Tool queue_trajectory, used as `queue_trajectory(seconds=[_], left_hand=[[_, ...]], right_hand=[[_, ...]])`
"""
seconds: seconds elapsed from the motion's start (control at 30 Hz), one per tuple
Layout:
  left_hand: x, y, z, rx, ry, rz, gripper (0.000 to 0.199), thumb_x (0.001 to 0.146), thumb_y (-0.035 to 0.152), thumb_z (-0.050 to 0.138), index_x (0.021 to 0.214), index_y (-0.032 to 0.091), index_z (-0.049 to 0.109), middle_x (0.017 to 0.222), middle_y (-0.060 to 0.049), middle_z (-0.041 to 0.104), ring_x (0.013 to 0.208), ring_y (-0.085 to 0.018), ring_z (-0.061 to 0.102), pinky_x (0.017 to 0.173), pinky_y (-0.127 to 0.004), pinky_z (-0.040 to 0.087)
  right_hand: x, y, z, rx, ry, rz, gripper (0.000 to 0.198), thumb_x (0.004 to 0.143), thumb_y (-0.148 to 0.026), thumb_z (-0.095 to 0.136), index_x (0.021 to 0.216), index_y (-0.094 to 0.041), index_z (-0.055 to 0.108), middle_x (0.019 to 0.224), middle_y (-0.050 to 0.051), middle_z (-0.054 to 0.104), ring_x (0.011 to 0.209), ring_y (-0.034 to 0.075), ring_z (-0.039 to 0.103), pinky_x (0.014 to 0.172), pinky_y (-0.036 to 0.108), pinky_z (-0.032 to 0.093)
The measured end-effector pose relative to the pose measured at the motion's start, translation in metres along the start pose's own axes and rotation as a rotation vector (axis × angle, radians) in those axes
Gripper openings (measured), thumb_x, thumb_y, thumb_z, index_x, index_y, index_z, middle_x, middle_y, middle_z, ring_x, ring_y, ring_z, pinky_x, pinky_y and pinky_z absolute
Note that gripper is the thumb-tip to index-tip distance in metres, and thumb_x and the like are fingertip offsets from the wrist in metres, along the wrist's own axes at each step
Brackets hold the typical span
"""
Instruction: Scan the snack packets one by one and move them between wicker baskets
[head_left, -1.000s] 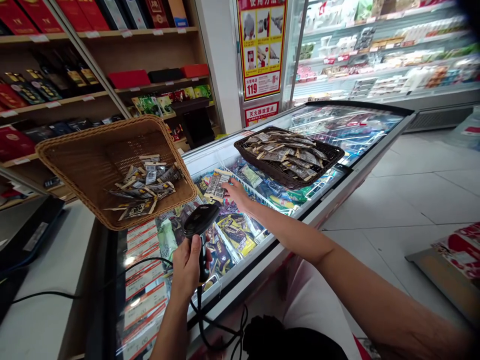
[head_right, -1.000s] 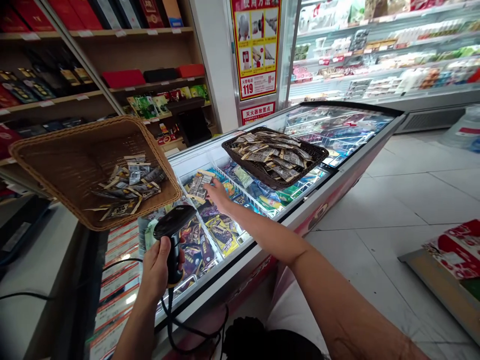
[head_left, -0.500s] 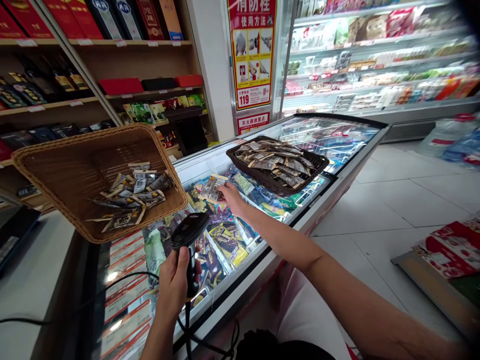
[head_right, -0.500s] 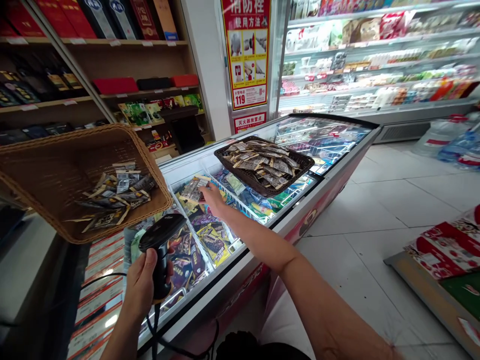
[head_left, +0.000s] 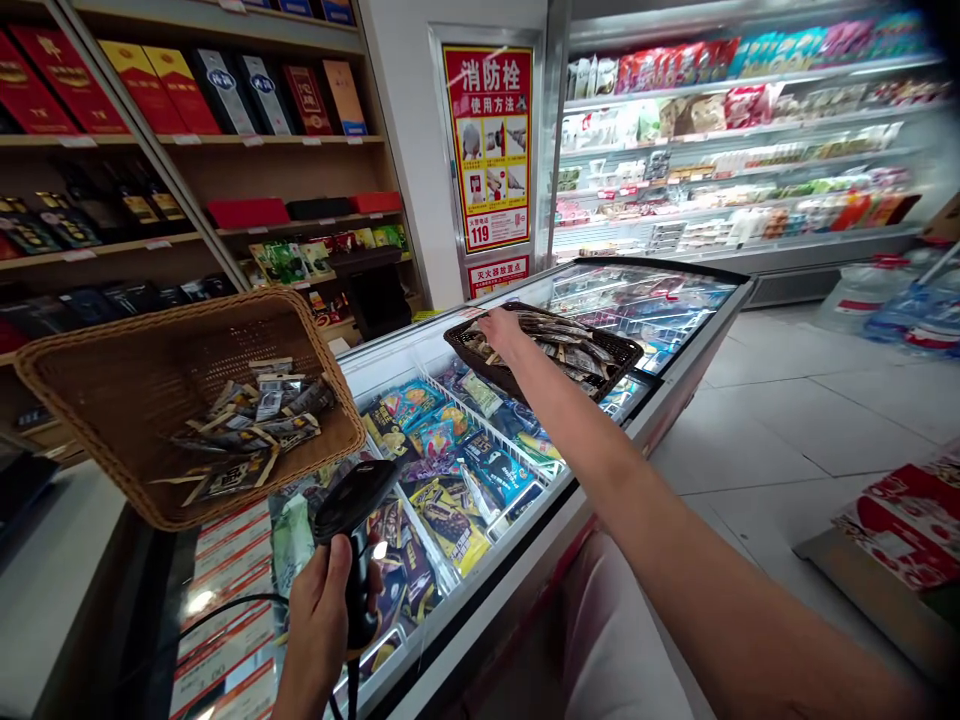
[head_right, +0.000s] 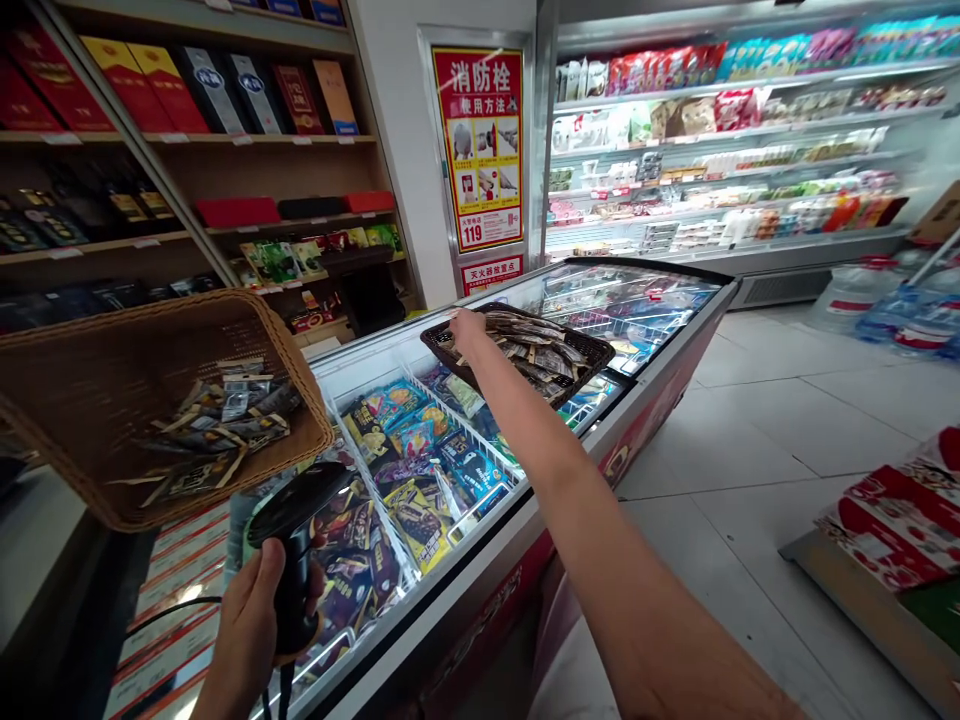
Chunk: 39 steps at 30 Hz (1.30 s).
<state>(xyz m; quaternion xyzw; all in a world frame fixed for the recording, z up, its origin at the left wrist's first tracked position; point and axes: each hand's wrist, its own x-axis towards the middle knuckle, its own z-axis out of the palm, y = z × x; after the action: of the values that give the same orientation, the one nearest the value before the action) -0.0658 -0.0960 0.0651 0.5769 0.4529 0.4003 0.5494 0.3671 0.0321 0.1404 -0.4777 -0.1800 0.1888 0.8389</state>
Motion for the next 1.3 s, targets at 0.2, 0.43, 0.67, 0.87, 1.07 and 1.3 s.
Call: queue_trajectory(seconds=[0.2,0.43,0.67,0.87,1.07,1.3], left_hand=[[0.001,-0.005,0.001,0.027,0.015,0.032,0.058,0.085,0.078,0.067,0.088,0.020,0.063,0.062,0.000,0.063,0.048,-0.015,0.060,0.039,-0.023,0.044],[0.003,-0.002,-0.005,-0.087,0.101,0.049,0.067,0.084,0.086,0.062,0.092,0.019,0.060,0.061,0.000,0.065,0.049,-0.017,0.064,0.040,-0.026,0.046],[0.003,0.004,-0.005,-0.212,0.164,0.096,0.071,0.085,0.086,0.061,0.098,0.017,0.062,0.058,0.001,0.064,0.046,-0.017,0.064,0.038,-0.025,0.043],[0.003,0.004,-0.003,-0.228,0.168,0.094,0.068,0.084,0.083,0.065,0.097,0.017,0.061,0.059,0.000,0.066,0.045,-0.017,0.063,0.037,-0.025,0.043],[0.002,0.004,-0.002,-0.206,0.126,0.100,0.068,0.083,0.085,0.063,0.095,0.017,0.062,0.060,-0.001,0.066,0.047,-0.018,0.064,0.036,-0.025,0.044],[0.006,-0.004,-0.002,-0.098,0.056,0.098,0.058,0.089,0.078,0.063,0.090,0.019,0.060,0.061,-0.001,0.066,0.048,-0.017,0.063,0.038,-0.024,0.046]], right_hand=[[-0.086,0.059,0.029,-0.034,-0.108,0.143,0.020,0.086,-0.007,0.055,0.094,-0.024,0.051,0.080,-0.001,0.066,0.075,0.013,0.070,0.081,0.029,0.062],[-0.200,0.131,0.096,-0.539,-0.868,-0.397,0.025,0.099,-0.015,0.046,0.114,-0.023,0.064,0.113,0.008,0.072,0.102,0.020,0.073,0.103,0.038,0.055],[-0.228,0.158,0.187,-1.044,-1.039,-0.782,0.042,0.099,-0.009,0.046,0.138,-0.013,0.061,0.140,0.021,0.065,0.135,0.034,0.057,0.116,0.049,0.044],[-0.237,0.149,0.181,-1.112,-1.015,-0.597,0.029,0.094,-0.007,0.054,0.116,-0.019,0.069,0.134,0.018,0.068,0.122,0.034,0.065,0.108,0.047,0.050],[-0.230,0.119,0.097,-0.628,-0.824,-0.064,0.017,0.087,-0.027,0.076,0.090,-0.025,0.059,0.093,0.002,0.072,0.092,0.023,0.070,0.091,0.041,0.060],[-0.221,0.089,0.012,-0.056,-0.603,0.494,0.042,0.075,-0.024,0.087,0.102,-0.026,0.055,0.080,-0.005,0.071,0.070,0.016,0.071,0.075,0.035,0.065]])
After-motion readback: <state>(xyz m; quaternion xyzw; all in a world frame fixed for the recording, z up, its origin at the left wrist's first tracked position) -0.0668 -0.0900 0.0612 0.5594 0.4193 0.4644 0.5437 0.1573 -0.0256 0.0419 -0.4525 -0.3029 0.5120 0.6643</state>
